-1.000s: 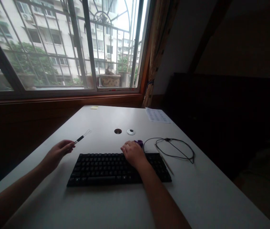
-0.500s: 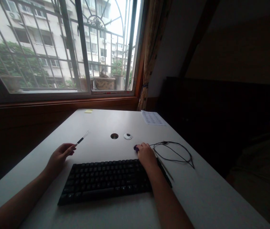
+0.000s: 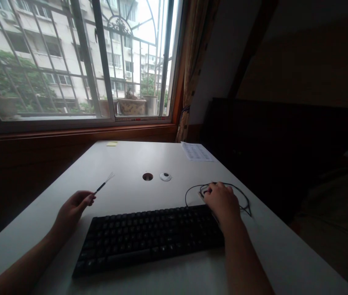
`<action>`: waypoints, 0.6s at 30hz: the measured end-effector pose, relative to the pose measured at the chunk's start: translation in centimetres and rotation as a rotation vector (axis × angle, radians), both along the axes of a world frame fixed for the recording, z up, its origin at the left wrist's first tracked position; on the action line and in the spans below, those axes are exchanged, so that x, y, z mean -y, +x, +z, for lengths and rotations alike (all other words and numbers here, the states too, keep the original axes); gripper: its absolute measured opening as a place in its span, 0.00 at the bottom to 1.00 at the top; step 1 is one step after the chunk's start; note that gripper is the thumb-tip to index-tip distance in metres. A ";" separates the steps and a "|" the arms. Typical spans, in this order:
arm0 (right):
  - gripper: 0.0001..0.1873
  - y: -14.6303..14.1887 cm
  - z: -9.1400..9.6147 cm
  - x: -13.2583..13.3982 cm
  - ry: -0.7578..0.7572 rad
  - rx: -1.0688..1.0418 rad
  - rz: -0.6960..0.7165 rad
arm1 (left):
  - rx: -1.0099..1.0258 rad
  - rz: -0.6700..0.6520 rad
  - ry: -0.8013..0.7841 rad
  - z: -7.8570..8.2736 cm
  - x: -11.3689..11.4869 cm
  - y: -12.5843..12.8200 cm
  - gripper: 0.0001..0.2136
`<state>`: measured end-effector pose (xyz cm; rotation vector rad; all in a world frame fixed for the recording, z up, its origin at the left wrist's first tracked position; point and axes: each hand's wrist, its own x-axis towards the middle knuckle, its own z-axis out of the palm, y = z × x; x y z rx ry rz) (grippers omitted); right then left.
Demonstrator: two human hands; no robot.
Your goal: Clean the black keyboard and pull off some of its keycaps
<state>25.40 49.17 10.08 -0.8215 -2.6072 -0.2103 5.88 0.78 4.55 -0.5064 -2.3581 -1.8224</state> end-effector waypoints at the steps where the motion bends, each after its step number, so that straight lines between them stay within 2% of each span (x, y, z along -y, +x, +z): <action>1: 0.07 0.1 0.1 0.2 0.015 -0.022 -0.005 | -0.003 -0.005 0.000 0.0 -0.1 0.1 0.23; 3: 0.10 -0.1 0.5 1.4 0.055 -0.084 0.045 | -0.008 -0.016 0.003 0.1 -0.2 0.2 0.22; 6: 0.16 -1.1 1.4 4.7 0.067 -0.159 0.280 | -0.009 -0.051 0.012 0.2 -0.3 0.5 0.21; 8: 0.17 -1.8 1.8 7.6 0.003 -0.182 0.468 | -0.015 -0.079 0.029 0.2 -0.5 0.8 0.20; 11: 0.17 -2.6 1.6 11.7 -0.116 -0.214 0.672 | -0.062 -0.114 0.022 0.2 -0.7 1.3 0.16; 14: 0.20 -2.8 0.4 15.0 -0.200 -0.222 0.831 | -0.269 -0.177 -0.071 0.5 -0.9 2.0 0.09; 17: 0.30 -2.8 -0.7 17.4 -0.205 -0.218 0.915 | -0.580 -0.289 -0.168 1.2 -1.2 2.9 0.03; 18: 0.33 -2.8 -1.0 18.1 -0.189 -0.217 0.931 | -0.671 -0.339 -0.195 1.6 -1.3 3.3 0.03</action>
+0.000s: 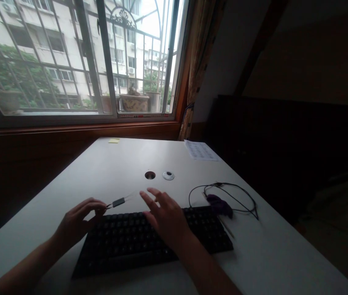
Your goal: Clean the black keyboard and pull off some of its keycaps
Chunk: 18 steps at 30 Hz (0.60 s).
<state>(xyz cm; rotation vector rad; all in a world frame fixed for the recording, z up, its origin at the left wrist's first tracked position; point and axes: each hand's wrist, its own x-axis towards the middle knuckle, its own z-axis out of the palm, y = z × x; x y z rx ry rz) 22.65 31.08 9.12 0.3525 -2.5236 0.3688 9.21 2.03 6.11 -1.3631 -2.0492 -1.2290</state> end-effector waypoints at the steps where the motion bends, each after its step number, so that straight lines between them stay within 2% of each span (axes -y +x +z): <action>1: 0.35 0.1 -0.2 0.6 0.023 -0.008 0.013 | -0.083 -0.051 -0.019 0.3 -0.1 0.5 0.05; 4: 0.29 0.2 -0.5 2.1 0.089 -0.040 0.058 | -0.255 -0.185 -0.083 1.3 -0.5 2.0 0.10; 7: 0.17 0.3 -0.7 2.8 0.120 -0.073 0.074 | -0.357 -0.219 -0.117 1.9 -0.8 3.3 0.11; 10: 0.10 0.3 -0.9 2.8 0.155 -0.103 0.034 | -0.374 -0.235 -0.122 2.0 -0.9 3.7 0.11; 15: 0.10 0.3 -1.7 3.3 0.191 -0.093 0.086 | -0.307 -0.262 -0.134 1.2 -0.9 3.5 0.14; 18: 0.09 0.0 -2.4 3.8 0.126 -0.048 0.086 | -0.246 -0.235 -0.094 0.9 -0.8 3.0 0.16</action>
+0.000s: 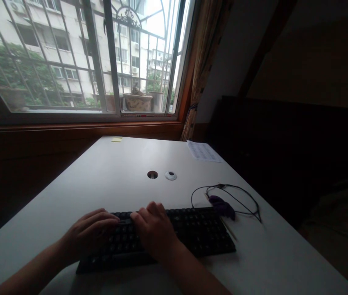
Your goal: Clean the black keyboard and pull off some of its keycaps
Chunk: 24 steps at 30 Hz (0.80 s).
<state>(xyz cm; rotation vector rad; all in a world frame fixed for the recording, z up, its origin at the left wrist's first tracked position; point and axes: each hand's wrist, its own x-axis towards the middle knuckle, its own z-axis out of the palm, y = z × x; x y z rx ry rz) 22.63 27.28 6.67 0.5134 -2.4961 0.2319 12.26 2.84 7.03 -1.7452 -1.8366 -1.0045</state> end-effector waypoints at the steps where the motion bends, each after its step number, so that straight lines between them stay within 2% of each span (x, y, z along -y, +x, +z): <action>1: 0.09 -0.2 -0.3 0.0 -0.046 0.028 -0.009 | 0.043 0.026 0.019 -0.1 0.1 -0.3 0.16; 4: 0.09 -0.9 -0.8 -0.4 -0.265 0.150 -0.041 | 0.217 0.135 0.030 -0.5 0.6 -1.9 0.12; 8: 0.12 -1.6 -0.9 -1.6 -0.567 0.284 -0.060 | 0.394 0.306 -0.144 -1.5 2.1 -5.0 0.07; 10: 0.12 -1.8 -0.8 -2.1 -0.678 0.301 -0.057 | 0.496 0.329 -0.228 -1.8 2.9 -6.2 0.09; 13: 0.13 -2.0 -0.9 -2.6 -0.810 0.268 -0.084 | 0.620 0.284 -0.287 -1.8 4.0 -7.3 0.12; 15: 0.15 -2.1 -1.0 -2.7 -0.877 0.236 -0.114 | 0.764 0.244 -0.323 -1.6 4.6 -7.6 0.12; 19: 0.21 -2.0 -0.9 -2.7 -0.943 0.170 -0.183 | 1.176 0.155 -0.431 -1.1 5.6 -7.4 0.15; 24: 0.24 -1.7 -0.2 -2.6 -0.951 0.161 -0.205 | 1.357 0.163 -0.377 -0.5 5.5 -6.8 0.16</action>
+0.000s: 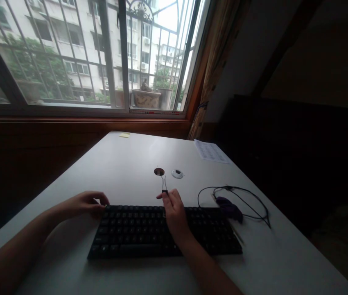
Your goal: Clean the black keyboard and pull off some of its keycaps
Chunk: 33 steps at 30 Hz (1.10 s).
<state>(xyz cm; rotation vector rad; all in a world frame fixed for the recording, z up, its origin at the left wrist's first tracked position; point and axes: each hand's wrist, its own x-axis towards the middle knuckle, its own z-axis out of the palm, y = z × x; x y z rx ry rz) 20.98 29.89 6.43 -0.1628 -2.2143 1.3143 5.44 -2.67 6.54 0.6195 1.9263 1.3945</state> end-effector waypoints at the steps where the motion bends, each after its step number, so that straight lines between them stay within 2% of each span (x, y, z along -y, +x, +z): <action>1: 0.24 0.0 0.2 0.0 -0.001 -0.003 -0.001 | 0.006 0.015 0.007 0.0 -0.1 0.0 0.15; 5: 0.21 0.0 1.1 0.4 -0.040 0.000 0.050 | -0.003 0.024 0.012 -0.8 -0.4 -0.3 0.14; 9: 0.19 -1.2 2.6 2.0 -0.081 0.059 0.236 | 0.008 0.015 0.020 -1.3 -0.3 -0.6 0.14; 12: 0.16 -3.0 3.9 4.4 -0.033 0.089 0.342 | 0.027 0.021 0.025 -1.0 -0.4 -0.5 0.15; 16: 0.08 -6.2 4.7 8.2 0.111 0.074 0.419 | 0.097 0.031 0.057 -0.6 -0.4 -0.3 0.15; 21: 0.08 -8.8 3.2 10.9 0.177 0.112 0.458 | 0.174 0.027 0.062 -0.7 -0.2 -0.4 0.14; 27: 0.10 -8.6 0.8 10.8 -0.015 0.149 0.371 | 0.187 -0.003 0.059 -0.8 -0.1 -0.7 0.16; 33: 0.10 -8.3 0.1 11.0 0.063 0.088 0.389 | 0.184 -0.006 0.056 -0.9 0.0 -0.7 0.17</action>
